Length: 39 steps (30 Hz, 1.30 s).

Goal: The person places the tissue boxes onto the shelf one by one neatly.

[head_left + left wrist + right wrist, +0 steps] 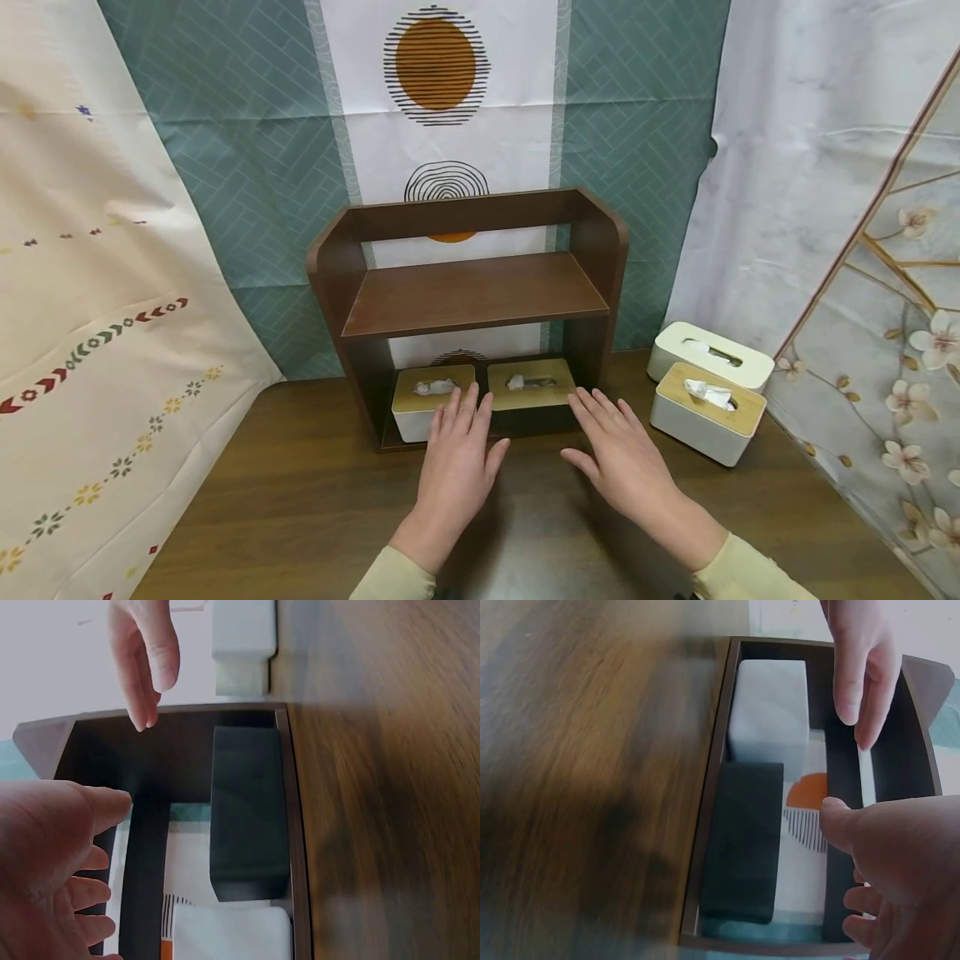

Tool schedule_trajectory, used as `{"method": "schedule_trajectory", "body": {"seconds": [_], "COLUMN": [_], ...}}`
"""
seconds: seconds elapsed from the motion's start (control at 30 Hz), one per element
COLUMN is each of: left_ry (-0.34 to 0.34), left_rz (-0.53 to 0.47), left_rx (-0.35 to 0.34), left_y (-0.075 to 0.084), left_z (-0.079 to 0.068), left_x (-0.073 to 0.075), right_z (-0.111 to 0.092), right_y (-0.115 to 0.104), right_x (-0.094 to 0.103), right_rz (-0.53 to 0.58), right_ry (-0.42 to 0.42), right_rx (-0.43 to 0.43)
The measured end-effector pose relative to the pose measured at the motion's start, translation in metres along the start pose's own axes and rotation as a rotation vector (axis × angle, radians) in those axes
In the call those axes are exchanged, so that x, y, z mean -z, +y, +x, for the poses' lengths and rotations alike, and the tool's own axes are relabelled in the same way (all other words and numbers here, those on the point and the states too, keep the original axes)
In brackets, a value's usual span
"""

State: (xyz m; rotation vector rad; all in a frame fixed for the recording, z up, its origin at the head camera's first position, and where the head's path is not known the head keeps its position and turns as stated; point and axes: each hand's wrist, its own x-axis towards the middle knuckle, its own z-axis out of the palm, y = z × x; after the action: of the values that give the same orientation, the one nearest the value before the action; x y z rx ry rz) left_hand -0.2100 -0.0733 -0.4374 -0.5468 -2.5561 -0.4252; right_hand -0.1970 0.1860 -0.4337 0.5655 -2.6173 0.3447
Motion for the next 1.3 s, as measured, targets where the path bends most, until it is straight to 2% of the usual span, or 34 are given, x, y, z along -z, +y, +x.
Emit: {"method": "schedule_trajectory", "body": {"seconds": [0.33,0.57,0.8,1.0,1.3], "left_ry": [-0.017,-0.022,-0.021,-0.046,-0.057], "left_rz": [-0.026,-0.032,-0.008,0.003,-0.010], "left_rx": [-0.043,-0.076,-0.119,-0.130,-0.159], "left_y": [0.019,0.032,0.045,0.054,0.072], "left_z": [0.004,0.007,0.011,0.014,0.022], "left_x": [-0.002,-0.008,-0.014,-0.017,-0.023], "right_z": [-0.021,-0.036,-0.050,-0.056,-0.067], "right_y": [0.016,0.031,0.042,0.052,0.067], "right_x": [0.015,0.019,0.025,0.029,0.038], "right_rz": [-0.018,-0.030,-0.050,-0.068,-0.091], "right_ry": [-0.022,-0.024,0.035,0.088,0.105], "right_rx": [-0.050,-0.073,-0.078,-0.072,-0.098]}}
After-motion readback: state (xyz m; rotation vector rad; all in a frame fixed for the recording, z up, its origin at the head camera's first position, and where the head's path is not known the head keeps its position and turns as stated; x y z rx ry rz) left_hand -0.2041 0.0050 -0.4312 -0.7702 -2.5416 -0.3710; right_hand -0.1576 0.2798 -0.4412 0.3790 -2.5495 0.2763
